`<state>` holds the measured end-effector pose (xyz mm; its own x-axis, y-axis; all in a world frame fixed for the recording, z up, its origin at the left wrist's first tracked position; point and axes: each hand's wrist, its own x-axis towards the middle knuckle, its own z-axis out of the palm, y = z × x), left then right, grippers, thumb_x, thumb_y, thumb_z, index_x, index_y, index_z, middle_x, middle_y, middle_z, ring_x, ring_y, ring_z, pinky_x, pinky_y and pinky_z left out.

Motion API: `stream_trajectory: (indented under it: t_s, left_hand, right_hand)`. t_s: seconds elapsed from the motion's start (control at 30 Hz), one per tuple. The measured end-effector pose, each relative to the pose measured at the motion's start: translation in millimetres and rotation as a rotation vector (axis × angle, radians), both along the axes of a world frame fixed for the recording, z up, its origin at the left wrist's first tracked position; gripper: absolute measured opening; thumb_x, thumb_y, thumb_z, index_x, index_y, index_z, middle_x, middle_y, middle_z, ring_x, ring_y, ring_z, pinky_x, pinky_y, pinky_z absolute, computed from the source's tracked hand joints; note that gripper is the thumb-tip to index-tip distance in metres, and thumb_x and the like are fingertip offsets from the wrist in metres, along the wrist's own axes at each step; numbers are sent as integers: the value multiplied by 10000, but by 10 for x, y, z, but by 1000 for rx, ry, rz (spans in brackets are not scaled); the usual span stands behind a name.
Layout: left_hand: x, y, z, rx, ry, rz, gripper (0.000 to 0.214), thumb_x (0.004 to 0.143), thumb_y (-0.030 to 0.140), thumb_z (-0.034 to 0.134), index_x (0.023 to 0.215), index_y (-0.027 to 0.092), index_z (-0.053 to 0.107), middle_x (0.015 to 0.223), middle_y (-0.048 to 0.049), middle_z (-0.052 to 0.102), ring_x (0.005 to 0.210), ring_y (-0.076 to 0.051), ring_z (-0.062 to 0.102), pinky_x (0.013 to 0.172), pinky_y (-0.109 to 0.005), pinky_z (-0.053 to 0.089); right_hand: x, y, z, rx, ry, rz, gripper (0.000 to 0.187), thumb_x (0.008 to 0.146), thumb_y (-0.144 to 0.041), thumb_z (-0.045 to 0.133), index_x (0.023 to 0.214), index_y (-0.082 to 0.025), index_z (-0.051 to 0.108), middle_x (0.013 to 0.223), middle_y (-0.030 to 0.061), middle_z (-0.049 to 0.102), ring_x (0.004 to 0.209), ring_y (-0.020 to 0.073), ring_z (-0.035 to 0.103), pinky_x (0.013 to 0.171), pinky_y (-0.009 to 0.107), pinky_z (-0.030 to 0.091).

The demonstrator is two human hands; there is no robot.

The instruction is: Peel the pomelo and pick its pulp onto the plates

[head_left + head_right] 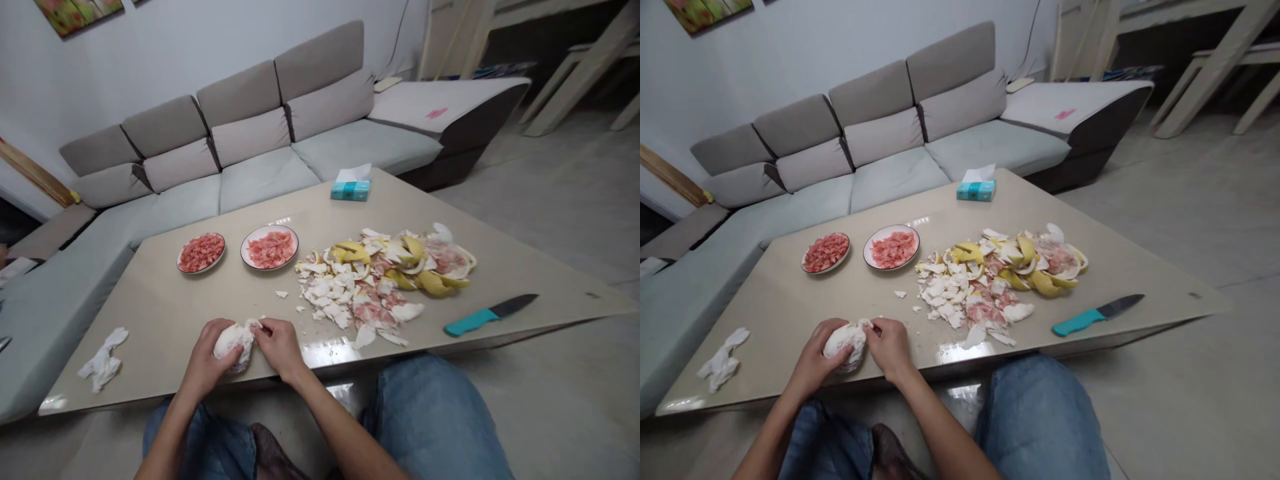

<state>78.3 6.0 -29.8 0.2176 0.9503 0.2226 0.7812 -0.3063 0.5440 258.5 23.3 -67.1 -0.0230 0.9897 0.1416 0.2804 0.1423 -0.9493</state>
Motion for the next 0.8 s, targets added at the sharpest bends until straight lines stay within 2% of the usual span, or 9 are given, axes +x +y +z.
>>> stream_trajectory:
  t_s: [0.07,0.17,0.27,0.33,0.4,0.5,0.63,0.7,0.8]
  left_hand:
    - [-37,-15,20,-12,6,-50,343,790,346,644,1111,235,602,1148,-97,611,1115,-262,565,984,-438,459]
    - [-125,-55,2,-15,-10,-93,365,778,353,652,1121,240,603,1173,-98,608,1134,-264,565,998,-434,455]
    - [-252,-55,-65,-24,-44,-43,400,791,394,634,1156,234,597,1221,-105,592,1176,-272,551,1032,-453,432]
    - [-326,-25,-105,-38,-61,11,445,798,422,623,1197,229,578,1258,-109,576,1196,-276,541,1052,-472,412]
    - [-365,0,-121,-51,-67,29,506,793,435,623,1246,223,548,1289,-114,556,1214,-281,529,1064,-483,400]
    - [-348,-22,-106,-63,-48,79,585,795,442,628,1314,211,488,1303,-126,538,1229,-286,515,1068,-497,394]
    - [-227,-167,-99,-37,-9,185,581,861,446,560,1372,209,417,1303,-133,521,1251,-287,489,1075,-523,380]
    - [-150,-240,-123,-6,9,191,541,882,432,533,1365,217,421,1330,-130,493,1276,-287,459,1092,-531,358]
    - [-51,-286,-170,31,39,186,597,834,408,609,1364,225,403,1353,-131,453,1295,-301,427,1097,-542,349]
  right_hand:
    - [142,132,3,9,-5,-147,308,856,-301,529,589,-175,615,534,-10,588,512,108,472,517,211,307]
    - [544,405,114,26,-48,-436,364,878,-353,485,565,-185,565,507,-7,559,498,118,476,523,221,326]
    - [936,582,303,118,-98,-352,272,834,-316,538,595,-189,569,530,-6,590,533,129,540,560,225,373]
    - [1074,596,398,105,-20,-276,211,820,-275,546,630,-188,578,568,-5,623,552,130,584,567,223,416]
    - [1122,554,424,8,168,-216,169,807,-261,571,659,-182,595,623,8,657,567,133,615,548,221,465]
    - [1139,472,344,-162,591,-173,92,757,-249,677,726,-167,648,741,36,707,592,121,632,538,211,537]
    - [1157,420,173,-221,1189,-283,68,738,-156,729,771,-170,672,865,29,726,616,61,628,612,124,568]
    - [1136,416,121,-269,1336,-289,67,750,-135,725,790,-165,680,852,22,721,607,50,630,602,96,563]
    - [1037,409,113,-318,1392,-281,126,718,-183,775,807,-163,688,793,4,707,556,50,609,536,103,549]
